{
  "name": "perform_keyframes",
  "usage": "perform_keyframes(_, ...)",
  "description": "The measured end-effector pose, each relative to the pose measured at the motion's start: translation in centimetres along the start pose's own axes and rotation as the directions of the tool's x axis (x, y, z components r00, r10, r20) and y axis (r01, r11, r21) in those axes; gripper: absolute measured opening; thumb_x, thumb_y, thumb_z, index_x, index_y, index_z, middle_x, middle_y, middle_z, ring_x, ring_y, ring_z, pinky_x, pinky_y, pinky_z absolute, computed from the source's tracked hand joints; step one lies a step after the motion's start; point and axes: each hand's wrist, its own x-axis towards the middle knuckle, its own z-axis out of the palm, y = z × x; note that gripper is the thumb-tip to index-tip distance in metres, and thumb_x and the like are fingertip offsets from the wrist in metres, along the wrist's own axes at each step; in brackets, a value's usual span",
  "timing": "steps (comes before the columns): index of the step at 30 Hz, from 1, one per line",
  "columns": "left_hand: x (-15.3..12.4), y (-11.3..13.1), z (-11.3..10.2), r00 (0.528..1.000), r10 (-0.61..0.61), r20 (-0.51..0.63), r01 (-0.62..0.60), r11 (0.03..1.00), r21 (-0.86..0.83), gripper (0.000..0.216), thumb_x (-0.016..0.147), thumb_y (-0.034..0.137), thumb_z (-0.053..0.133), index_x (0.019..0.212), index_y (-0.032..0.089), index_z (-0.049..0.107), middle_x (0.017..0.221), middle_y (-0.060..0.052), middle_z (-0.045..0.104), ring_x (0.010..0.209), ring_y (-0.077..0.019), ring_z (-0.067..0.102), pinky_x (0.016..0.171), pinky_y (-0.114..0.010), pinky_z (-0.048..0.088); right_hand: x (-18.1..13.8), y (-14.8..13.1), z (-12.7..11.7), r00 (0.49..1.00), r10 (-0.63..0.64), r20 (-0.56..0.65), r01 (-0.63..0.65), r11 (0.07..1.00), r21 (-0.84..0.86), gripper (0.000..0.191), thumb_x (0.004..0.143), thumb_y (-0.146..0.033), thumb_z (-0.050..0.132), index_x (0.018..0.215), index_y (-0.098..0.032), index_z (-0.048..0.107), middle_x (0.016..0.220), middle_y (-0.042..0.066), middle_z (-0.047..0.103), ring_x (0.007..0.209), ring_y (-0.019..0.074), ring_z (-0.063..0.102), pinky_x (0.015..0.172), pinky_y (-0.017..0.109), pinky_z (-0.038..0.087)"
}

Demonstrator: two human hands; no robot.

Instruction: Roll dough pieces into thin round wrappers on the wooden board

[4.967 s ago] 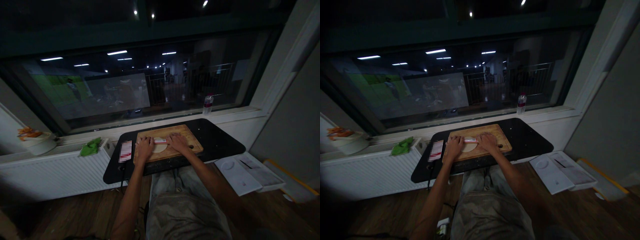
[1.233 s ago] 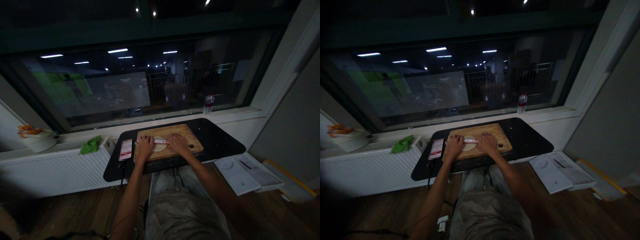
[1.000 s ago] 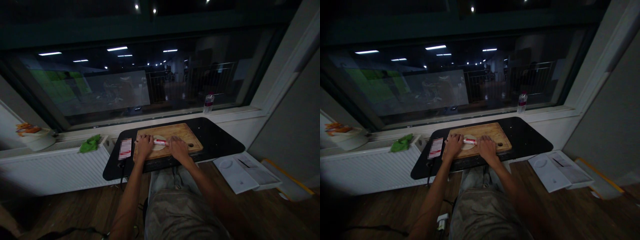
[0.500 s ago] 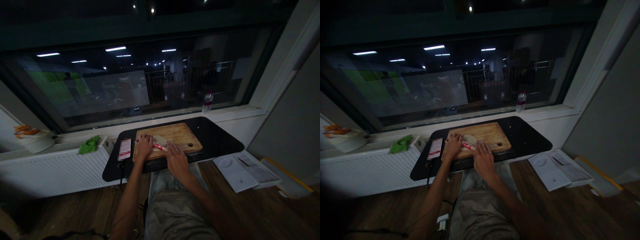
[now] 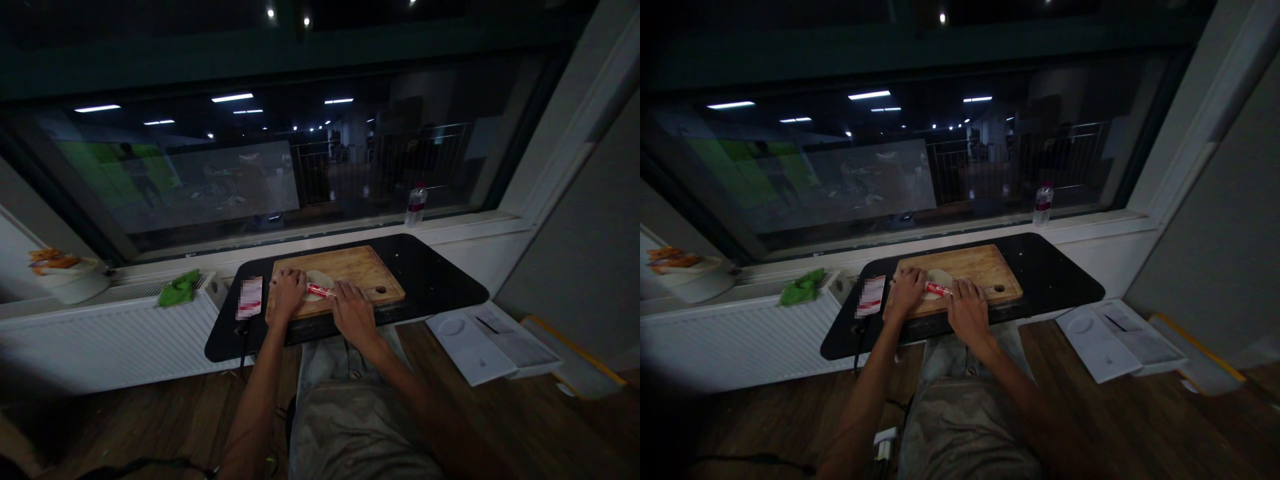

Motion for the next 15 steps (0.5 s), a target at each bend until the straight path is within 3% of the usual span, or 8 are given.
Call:
perform_keyframes(9,0.0,-0.1,0.4,0.999,-0.034,-0.011,0.033,0.998,-0.046,0.043,0.113,0.042,0.042,0.12,0.025,0.081,0.136,-0.013,0.073,0.137,-0.0346,0.052,0.115,-0.051,0.043,4.7,2.4,-0.1,0.993,0.058,0.104,-0.048,0.995,-0.089,0.049,0.118,-0.034,0.033,0.118,-0.02,0.08,0.127,0.014,0.078,0.126,0.0286,0.065,0.112,0.042,0.044)
perform_keyframes(15,0.1,-0.4,0.6,1.0,-0.017,-0.01,0.016,0.998,-0.055,0.044,0.113,0.042,0.041,0.121,0.024,0.081,0.135,-0.015,0.073,0.134,-0.0341,0.054,0.117,-0.053,0.042,7.5,4.1,0.6,0.981,0.084,0.172,-0.059,0.988,-0.144,0.046,0.116,-0.032,0.037,0.131,-0.019,0.078,0.141,0.014,0.074,0.137,0.0291,0.061,0.116,0.042,0.044)
